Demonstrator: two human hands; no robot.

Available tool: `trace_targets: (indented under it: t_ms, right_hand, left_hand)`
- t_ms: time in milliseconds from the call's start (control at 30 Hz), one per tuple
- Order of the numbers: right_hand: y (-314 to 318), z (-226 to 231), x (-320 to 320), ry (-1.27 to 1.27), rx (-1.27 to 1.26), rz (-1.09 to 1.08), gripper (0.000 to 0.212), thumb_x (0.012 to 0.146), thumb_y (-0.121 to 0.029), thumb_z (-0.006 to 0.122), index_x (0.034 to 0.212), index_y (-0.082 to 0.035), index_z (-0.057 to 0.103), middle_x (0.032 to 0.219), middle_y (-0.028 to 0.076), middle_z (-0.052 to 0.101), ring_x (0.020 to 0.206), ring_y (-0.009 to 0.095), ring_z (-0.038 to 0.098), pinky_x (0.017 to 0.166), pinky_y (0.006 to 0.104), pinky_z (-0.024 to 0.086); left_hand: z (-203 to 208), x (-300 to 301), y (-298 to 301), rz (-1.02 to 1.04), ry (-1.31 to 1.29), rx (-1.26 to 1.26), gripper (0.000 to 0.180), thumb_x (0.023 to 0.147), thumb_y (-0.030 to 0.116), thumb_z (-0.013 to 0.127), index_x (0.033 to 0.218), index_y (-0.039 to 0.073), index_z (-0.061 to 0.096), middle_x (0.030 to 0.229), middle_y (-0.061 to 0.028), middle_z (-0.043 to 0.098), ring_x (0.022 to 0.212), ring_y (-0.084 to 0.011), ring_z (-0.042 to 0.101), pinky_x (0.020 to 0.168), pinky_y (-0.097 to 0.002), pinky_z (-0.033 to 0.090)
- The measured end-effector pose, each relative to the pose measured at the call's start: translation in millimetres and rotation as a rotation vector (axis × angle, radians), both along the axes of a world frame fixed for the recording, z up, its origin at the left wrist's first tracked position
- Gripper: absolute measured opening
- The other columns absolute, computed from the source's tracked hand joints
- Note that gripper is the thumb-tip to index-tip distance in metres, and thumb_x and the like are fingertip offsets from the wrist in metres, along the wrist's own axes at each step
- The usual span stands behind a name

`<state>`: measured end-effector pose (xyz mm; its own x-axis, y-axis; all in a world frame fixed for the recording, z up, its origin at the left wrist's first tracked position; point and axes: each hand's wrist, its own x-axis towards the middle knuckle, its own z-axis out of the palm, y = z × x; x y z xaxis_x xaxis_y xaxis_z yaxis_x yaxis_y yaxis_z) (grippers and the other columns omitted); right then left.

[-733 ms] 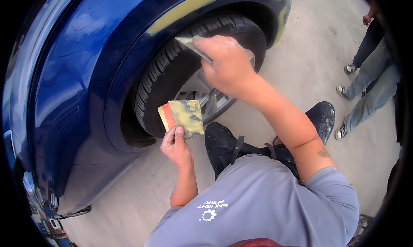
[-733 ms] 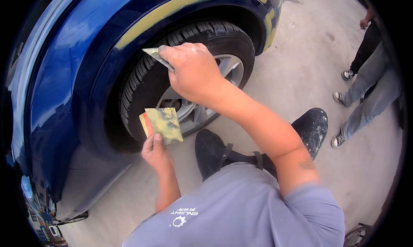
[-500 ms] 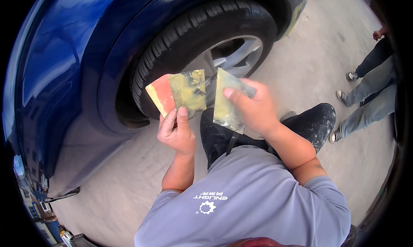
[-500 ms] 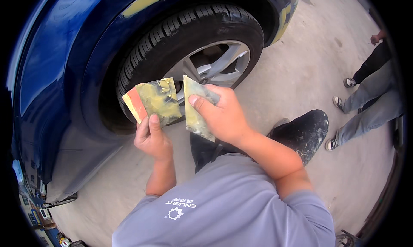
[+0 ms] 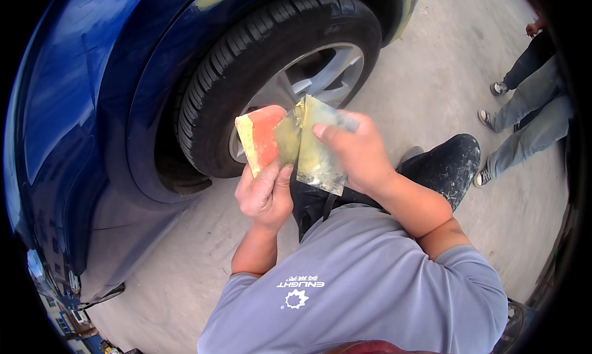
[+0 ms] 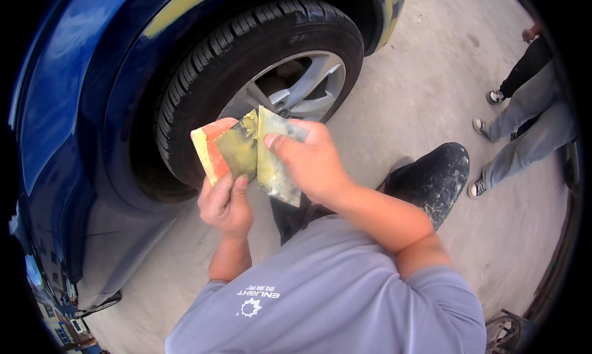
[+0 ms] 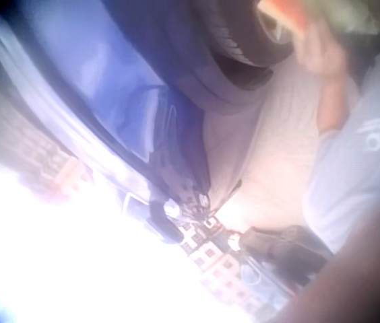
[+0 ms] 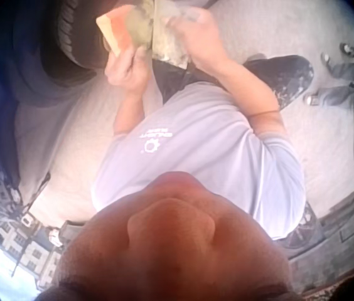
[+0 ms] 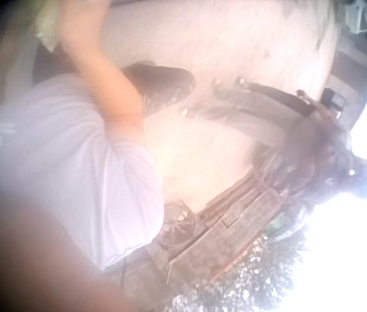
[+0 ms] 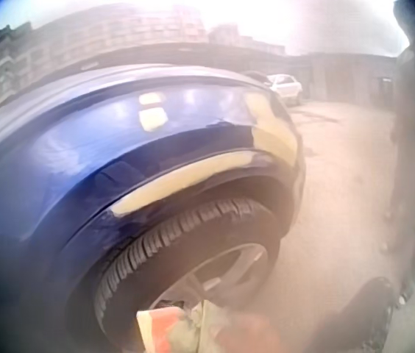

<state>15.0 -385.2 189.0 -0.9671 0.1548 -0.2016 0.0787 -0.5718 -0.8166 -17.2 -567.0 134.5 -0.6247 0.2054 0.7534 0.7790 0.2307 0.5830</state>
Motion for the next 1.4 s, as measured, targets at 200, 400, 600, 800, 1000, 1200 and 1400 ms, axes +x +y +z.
trace_targets:
  t_ms: [200,400,600,800,1000,1200,1400]
  right_hand:
    - [4,1,-1,0.029,-0.066,0.039,0.021,0.098,-0.009,0.062,0.112,0.006,0.066,0.101,0.008,0.071,0.087,0.013,0.068,0.076,0.0308,0.056]
    - [29,7,-3,0.074,-0.095,0.015,0.023,0.097,-0.009,0.065,0.115,0.004,0.064,0.103,0.009,0.071,0.090,0.015,0.069,0.081,0.0318,0.057]
    - [83,25,-35,0.315,0.069,-0.172,0.030,0.094,-0.004,0.067,0.123,0.002,0.064,0.108,0.005,0.071,0.099,0.014,0.067,0.088,0.0320,0.055]
    - [123,69,-104,0.862,1.755,-1.007,0.037,0.070,0.010,0.063,0.103,-0.005,0.073,0.093,0.008,0.072,0.094,0.032,0.064,0.090,0.0421,0.048]
    - [122,76,-128,0.852,1.805,-1.067,0.035,0.067,0.007,0.063,0.098,-0.008,0.073,0.088,0.004,0.071,0.090,0.027,0.064,0.089,0.0412,0.047]
    - [128,80,-124,0.851,1.802,-0.931,0.034,0.067,0.007,0.063,0.096,-0.008,0.072,0.086,0.004,0.071,0.090,0.027,0.065,0.089,0.0419,0.047]
    - [136,75,-123,0.855,1.777,-0.964,0.032,0.068,0.006,0.062,0.094,-0.008,0.072,0.087,0.005,0.072,0.091,0.027,0.065,0.091,0.0420,0.047]
  left_hand:
    - [5,4,-3,-0.001,0.019,-0.135,0.021,0.087,-0.004,0.075,0.106,-0.010,0.070,0.096,-0.0205,0.070,0.079,-0.0253,0.068,0.072,-0.0300,0.053]
    - [-20,3,-8,0.001,-0.187,-0.228,0.018,0.088,-0.003,0.075,0.105,-0.008,0.072,0.094,-0.0169,0.069,0.076,-0.0208,0.067,0.069,-0.0284,0.051]
    - [-59,7,-33,0.188,-0.481,-0.029,0.018,0.090,0.001,0.074,0.105,-0.010,0.071,0.094,-0.0154,0.071,0.081,-0.0204,0.068,0.074,-0.0303,0.053]
    - [-62,8,-31,0.097,-0.478,-0.046,0.019,0.092,0.004,0.074,0.103,-0.011,0.072,0.095,-0.0161,0.072,0.083,-0.0207,0.069,0.075,-0.0302,0.053]
    - [-71,17,-22,0.077,-0.499,-0.047,0.019,0.091,0.005,0.075,0.103,-0.010,0.072,0.095,-0.0170,0.073,0.083,-0.0209,0.069,0.074,-0.0305,0.053]
    - [-73,17,-20,0.072,-0.520,-0.069,0.017,0.089,0.003,0.076,0.101,-0.010,0.073,0.094,-0.0167,0.073,0.082,-0.0203,0.069,0.074,-0.0303,0.053]
    - [-79,4,-12,0.038,-0.498,-0.070,0.016,0.089,0.002,0.075,0.100,-0.009,0.073,0.093,-0.0161,0.072,0.080,-0.0203,0.069,0.073,-0.0308,0.053]
